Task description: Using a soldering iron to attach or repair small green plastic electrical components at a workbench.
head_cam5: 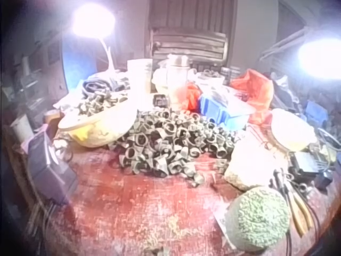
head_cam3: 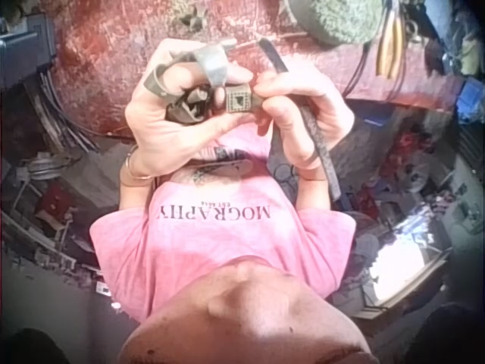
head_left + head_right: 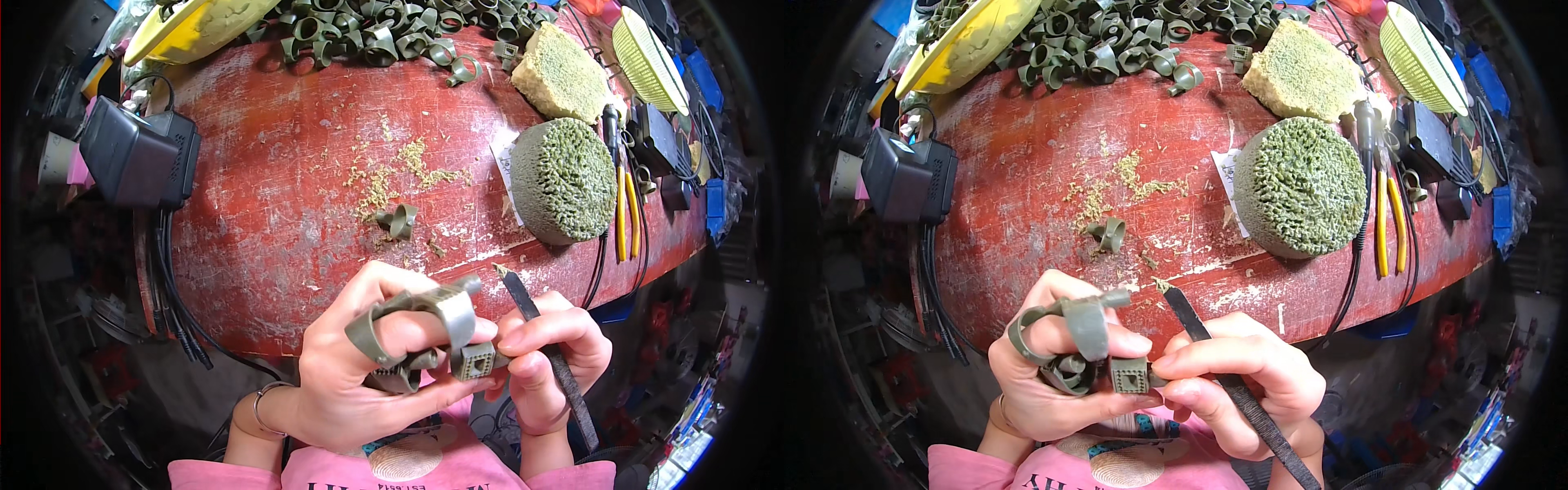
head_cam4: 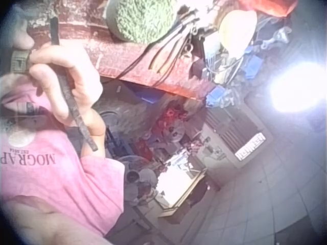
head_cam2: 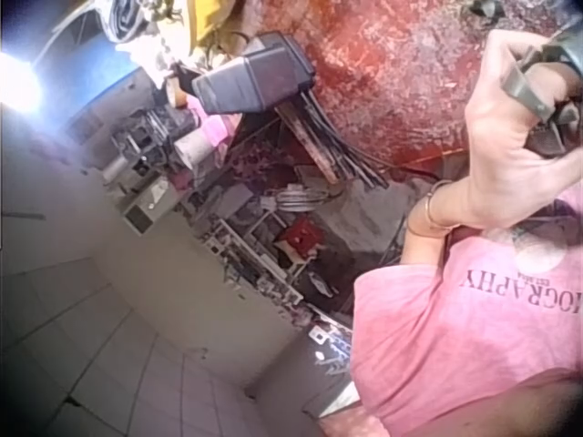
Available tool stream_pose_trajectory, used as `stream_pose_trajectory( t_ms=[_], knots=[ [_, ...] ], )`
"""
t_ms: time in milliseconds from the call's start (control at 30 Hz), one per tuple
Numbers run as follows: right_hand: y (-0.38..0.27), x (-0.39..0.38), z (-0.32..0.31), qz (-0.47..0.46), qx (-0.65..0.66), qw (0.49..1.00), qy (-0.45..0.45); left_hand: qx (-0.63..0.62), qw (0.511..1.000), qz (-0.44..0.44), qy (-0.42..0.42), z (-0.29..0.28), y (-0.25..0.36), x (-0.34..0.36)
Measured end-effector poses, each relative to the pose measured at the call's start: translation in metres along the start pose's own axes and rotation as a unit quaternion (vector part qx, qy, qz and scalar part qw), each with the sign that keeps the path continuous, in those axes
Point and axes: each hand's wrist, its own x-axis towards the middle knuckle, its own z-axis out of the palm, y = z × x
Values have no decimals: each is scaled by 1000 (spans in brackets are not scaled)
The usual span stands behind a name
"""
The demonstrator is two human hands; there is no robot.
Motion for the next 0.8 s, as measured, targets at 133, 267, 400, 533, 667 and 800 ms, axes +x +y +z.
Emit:
stream_pose_trajectory(
  t_ms=[133, 267, 400, 533, 667, 800],
  knots=[
    [7, 3, 2, -61, -74, 994, 52, -60, 998, 26, -10, 6, -5, 2],
    [7, -6, -4, -106, -97, 990, 12, -72, 997, -3, -15, 5, -3, 0],
    [10, -21, -9, -191, -177, 963, 66, -61, 998, 4, -1, 6, -1, 2],
    [15, -18, -4, -291, -176, 940, -22, -59, 998, -11, 6, 6, -2, -1],
    [-60, -1, -39, 276, -140, 896, -318, -55, 998, 8, 4, 4, -3, 0],
    [-51, -3, -36, 246, -118, 909, -315, -59, 998, 10, 4, 4, -5, -1]
  ],
)
